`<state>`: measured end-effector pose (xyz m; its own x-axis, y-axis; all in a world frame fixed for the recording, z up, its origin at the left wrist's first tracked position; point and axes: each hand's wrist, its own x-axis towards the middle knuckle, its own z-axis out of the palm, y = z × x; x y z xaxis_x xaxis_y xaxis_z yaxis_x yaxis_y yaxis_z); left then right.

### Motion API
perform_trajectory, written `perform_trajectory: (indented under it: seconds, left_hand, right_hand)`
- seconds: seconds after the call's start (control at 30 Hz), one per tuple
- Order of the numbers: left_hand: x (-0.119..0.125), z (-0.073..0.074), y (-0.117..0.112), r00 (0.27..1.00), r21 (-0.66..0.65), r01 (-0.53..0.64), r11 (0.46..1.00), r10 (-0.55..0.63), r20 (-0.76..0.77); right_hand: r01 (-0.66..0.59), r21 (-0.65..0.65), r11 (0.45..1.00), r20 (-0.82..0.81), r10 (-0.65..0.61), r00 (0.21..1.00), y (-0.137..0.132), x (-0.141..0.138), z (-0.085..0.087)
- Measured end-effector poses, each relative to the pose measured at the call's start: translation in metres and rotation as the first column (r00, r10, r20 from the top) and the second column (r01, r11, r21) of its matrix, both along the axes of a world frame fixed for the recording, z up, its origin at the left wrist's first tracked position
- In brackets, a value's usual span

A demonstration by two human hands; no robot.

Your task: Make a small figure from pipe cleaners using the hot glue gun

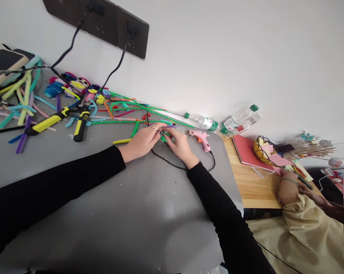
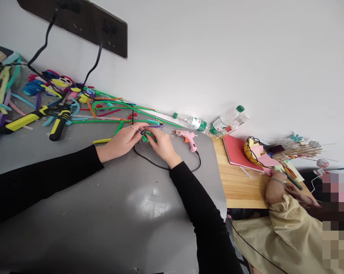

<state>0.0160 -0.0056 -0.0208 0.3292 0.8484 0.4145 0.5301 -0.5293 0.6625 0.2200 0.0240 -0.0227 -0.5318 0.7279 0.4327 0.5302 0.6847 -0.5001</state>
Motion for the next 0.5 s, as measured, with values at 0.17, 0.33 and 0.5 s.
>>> perform_trajectory:
  seconds: [0.17, 0.33, 0.5]
  left_hand:
    - [-0.0019, -0.0007, 0.0026, 0.999, 0.011, 0.025, 1.0, -0.025, -0.02]
    - [-0.0017, -0.0034, 0.0037, 0.999, 0.027, 0.024, 0.999, -0.023, -0.039]
    - [-0.0018, -0.0032, 0.0032, 0.998, 0.038, 0.043, 0.998, -0.041, -0.043]
  right_hand:
    - [-0.025, -0.004, 1.0, 0.03, 0.025, 0.999, -0.0013, -0.0004, -0.0014]
    - [-0.059, 0.021, 0.998, 0.065, 0.057, 0.996, -0.0022, -0.0012, -0.0013]
    - [-0.085, 0.021, 0.996, 0.059, 0.084, 0.995, -0.0023, -0.0011, -0.0002]
